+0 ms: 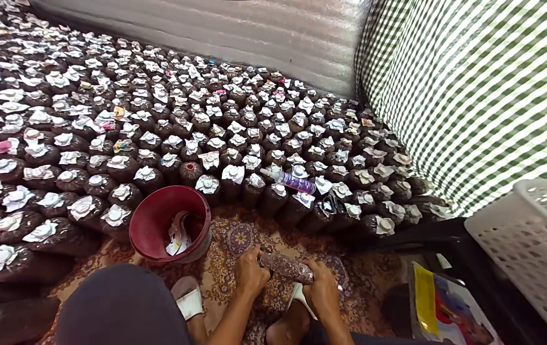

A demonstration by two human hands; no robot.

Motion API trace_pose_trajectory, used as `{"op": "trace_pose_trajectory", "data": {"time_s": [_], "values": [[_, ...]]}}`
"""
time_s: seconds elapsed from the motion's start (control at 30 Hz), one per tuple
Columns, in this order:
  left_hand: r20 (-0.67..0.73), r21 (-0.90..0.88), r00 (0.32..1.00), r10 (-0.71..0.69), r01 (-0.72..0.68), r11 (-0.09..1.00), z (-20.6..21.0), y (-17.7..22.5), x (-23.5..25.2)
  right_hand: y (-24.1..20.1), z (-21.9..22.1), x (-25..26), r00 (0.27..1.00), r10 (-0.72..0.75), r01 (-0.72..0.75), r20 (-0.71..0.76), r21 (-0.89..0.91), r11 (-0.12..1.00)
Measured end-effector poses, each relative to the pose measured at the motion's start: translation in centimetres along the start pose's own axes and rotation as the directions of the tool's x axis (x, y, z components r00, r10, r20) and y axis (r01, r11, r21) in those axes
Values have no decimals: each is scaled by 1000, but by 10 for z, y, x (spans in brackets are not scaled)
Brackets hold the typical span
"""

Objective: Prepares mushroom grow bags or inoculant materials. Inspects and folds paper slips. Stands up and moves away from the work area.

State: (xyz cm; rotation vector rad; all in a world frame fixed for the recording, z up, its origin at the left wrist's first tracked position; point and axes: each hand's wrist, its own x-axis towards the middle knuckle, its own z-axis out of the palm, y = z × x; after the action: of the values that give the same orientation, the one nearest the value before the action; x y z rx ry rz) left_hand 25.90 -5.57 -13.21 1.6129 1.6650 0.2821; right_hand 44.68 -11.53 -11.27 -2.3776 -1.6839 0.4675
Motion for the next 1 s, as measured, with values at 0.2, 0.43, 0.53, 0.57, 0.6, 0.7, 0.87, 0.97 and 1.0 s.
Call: {"op": "trace_pose_trajectory", "data": {"time_s": [0.2, 0.43, 0.53, 0.57, 0.6, 0.7, 0.87, 0.97, 1.0], "values": [[-15, -11, 1000, 10, -10, 1000, 2, -1, 0, 0, 1, -1, 999, -9, 10, -34, 14, 1000], [35, 9, 999, -24, 24, 1000, -1, 1, 0, -2, -1, -2, 1000, 5, -4, -22, 15, 1000], [28, 7, 999, -23, 23, 1000, 0, 0, 1, -2, 0, -2, 1000, 5, -5, -29, 16, 1000], [22, 4, 1000, -19, 19, 1000, 1, 0, 1, -2, 0, -2, 1000, 6, -5, -27, 16, 1000], [15, 4, 1000, -15, 15, 1000, 2, 0, 0, -1, 1, -3, 1000, 5, -4, -31, 13, 1000], [18, 11, 1000, -18, 17, 1000, 1, -1, 0, -1, 2, -3, 999, 10, -10, -34, 9, 1000], [19, 0, 1000, -16, 16, 1000, 1, 0, 0, 1, 5, -3, 999, 14, -13, -45, 36, 999], [14, 1, 1000, -11, 11, 1000, 1, -1, -1, 2, 6, -2, 999, 24, -23, -36, 39, 999], [12, 4, 1000, -7, 7, 1000, 1, -1, -1, 3, 7, -2, 999, 25, -23, -35, 46, 999]]}}
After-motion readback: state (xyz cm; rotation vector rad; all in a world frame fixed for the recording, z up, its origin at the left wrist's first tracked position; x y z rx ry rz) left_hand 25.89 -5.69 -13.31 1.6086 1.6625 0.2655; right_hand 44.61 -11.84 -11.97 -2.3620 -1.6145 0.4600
